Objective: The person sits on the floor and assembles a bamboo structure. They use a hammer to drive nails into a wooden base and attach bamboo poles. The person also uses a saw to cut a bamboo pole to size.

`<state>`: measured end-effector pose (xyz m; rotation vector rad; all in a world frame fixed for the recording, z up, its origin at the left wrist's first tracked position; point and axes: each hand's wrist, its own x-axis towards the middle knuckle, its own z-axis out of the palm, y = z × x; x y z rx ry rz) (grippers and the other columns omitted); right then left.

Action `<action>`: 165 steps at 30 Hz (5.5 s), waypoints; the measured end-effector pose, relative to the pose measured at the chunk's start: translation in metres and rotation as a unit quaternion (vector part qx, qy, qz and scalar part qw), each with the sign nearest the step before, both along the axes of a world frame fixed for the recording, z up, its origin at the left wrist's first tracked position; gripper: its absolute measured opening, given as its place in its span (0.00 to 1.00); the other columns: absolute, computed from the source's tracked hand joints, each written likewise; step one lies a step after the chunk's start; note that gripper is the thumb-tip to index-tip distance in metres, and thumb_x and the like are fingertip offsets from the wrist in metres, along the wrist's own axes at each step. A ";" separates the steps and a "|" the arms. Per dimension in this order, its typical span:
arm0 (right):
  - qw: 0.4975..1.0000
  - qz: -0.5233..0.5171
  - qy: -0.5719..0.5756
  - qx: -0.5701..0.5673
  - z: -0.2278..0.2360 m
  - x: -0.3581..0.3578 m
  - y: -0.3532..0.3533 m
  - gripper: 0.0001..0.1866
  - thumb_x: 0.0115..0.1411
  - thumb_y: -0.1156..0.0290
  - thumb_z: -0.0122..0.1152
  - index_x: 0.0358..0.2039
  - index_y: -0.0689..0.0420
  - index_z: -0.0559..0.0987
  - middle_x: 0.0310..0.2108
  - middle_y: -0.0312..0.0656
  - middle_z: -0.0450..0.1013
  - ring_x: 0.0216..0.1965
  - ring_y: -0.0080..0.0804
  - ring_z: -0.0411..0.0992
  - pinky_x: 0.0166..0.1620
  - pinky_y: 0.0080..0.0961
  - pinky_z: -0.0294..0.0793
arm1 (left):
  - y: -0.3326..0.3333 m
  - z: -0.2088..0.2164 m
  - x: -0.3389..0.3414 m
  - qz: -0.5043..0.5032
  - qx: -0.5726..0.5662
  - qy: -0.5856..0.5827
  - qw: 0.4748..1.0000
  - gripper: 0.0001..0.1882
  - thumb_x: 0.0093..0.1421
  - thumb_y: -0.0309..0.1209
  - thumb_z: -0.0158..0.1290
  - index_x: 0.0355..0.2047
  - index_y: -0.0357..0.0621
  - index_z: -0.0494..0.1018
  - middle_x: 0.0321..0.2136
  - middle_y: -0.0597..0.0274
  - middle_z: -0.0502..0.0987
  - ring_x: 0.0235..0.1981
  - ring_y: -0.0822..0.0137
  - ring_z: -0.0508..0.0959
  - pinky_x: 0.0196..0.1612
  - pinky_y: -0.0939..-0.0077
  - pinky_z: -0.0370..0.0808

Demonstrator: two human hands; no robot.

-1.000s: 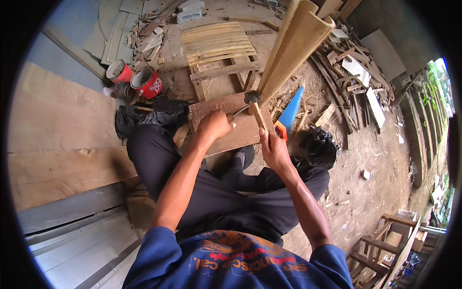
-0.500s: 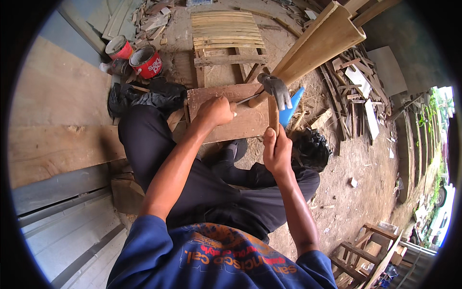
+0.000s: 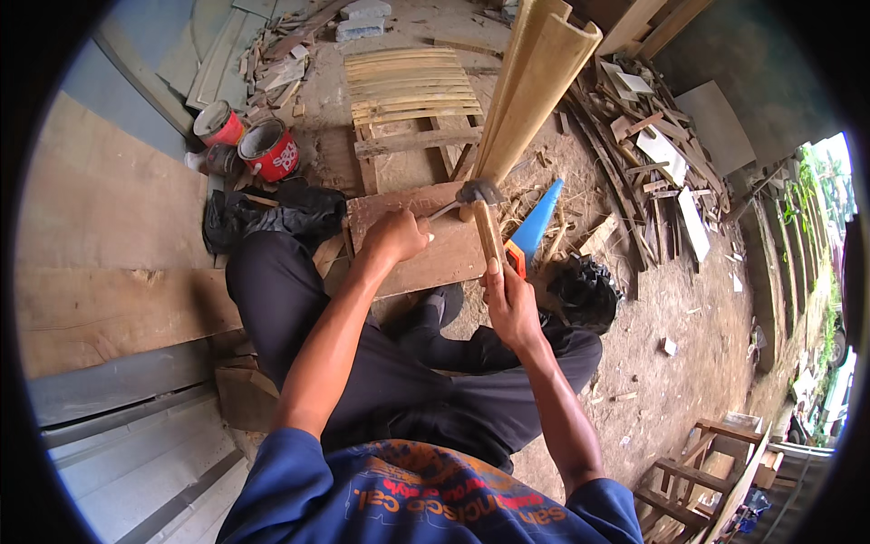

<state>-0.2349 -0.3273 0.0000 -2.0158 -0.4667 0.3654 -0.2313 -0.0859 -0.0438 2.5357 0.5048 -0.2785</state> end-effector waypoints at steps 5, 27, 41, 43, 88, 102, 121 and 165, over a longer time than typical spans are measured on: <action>0.995 0.005 -0.091 -0.028 -0.017 -0.011 0.010 0.19 0.70 0.59 0.45 0.31 0.65 0.68 0.18 0.61 0.68 0.27 0.68 0.69 0.28 0.48 0.67 | -0.001 0.007 0.002 0.002 0.004 0.014 1.000 0.26 0.52 0.48 0.61 0.42 0.38 0.79 0.41 0.43 0.79 0.45 0.45 0.79 0.49 0.56 0.75; 0.988 -0.085 -0.125 0.029 -0.033 0.021 -0.011 0.16 0.70 0.62 0.46 0.42 0.65 0.70 0.17 0.47 0.67 0.19 0.39 0.68 0.27 0.36 0.67 | 0.052 0.050 -0.014 -0.082 0.005 -0.020 0.996 0.28 0.45 0.42 0.66 0.44 0.38 0.78 0.40 0.39 0.79 0.45 0.45 0.79 0.49 0.57 0.75; 0.994 -0.107 -0.001 0.033 -0.013 0.022 -0.019 0.20 0.71 0.56 0.44 0.36 0.64 0.70 0.17 0.45 0.68 0.18 0.37 0.69 0.26 0.37 0.67 | 0.047 0.044 -0.010 -0.045 0.040 0.041 0.997 0.27 0.46 0.40 0.64 0.46 0.41 0.78 0.41 0.42 0.79 0.45 0.45 0.79 0.50 0.58 0.75; 0.984 -0.137 -0.002 0.112 -0.002 0.022 -0.017 0.18 0.71 0.59 0.46 0.36 0.64 0.70 0.17 0.47 0.68 0.18 0.39 0.70 0.24 0.36 0.67 | 0.048 0.040 -0.010 -0.043 0.039 0.031 0.998 0.26 0.46 0.40 0.64 0.46 0.44 0.78 0.41 0.43 0.79 0.45 0.45 0.78 0.50 0.58 0.75; 0.988 -0.129 0.074 -0.036 -0.016 0.036 -0.029 0.29 0.70 0.50 0.44 0.28 0.67 0.72 0.18 0.56 0.70 0.25 0.50 0.74 0.31 0.45 0.69 | 0.060 0.034 -0.001 -0.080 0.035 0.003 0.996 0.22 0.48 0.39 0.64 0.42 0.39 0.78 0.40 0.41 0.79 0.44 0.45 0.78 0.47 0.59 0.74; 0.993 0.056 -0.102 -0.016 0.014 -0.005 0.023 0.17 0.67 0.61 0.52 0.32 0.65 0.68 0.18 0.62 0.70 0.25 0.66 0.72 0.28 0.55 0.69 | 0.040 0.048 -0.008 -0.043 0.059 0.043 0.996 0.25 0.48 0.40 0.64 0.45 0.42 0.78 0.44 0.40 0.78 0.49 0.46 0.77 0.51 0.59 0.74; 0.997 0.040 -0.024 -0.069 -0.015 0.000 0.030 0.21 0.67 0.60 0.53 0.26 0.67 0.71 0.18 0.64 0.70 0.27 0.68 0.71 0.29 0.55 0.69 | 0.049 0.029 -0.007 -0.058 0.012 0.001 0.998 0.25 0.47 0.37 0.66 0.43 0.33 0.77 0.39 0.36 0.79 0.45 0.44 0.79 0.47 0.60 0.75; 0.998 0.012 -0.050 -0.026 0.023 0.021 0.031 0.22 0.67 0.58 0.52 0.29 0.68 0.72 0.21 0.65 0.71 0.30 0.66 0.73 0.31 0.51 0.70 | 0.027 0.036 0.029 -0.048 0.054 0.047 0.996 0.18 0.52 0.39 0.54 0.36 0.36 0.80 0.37 0.38 0.79 0.42 0.43 0.80 0.47 0.55 0.76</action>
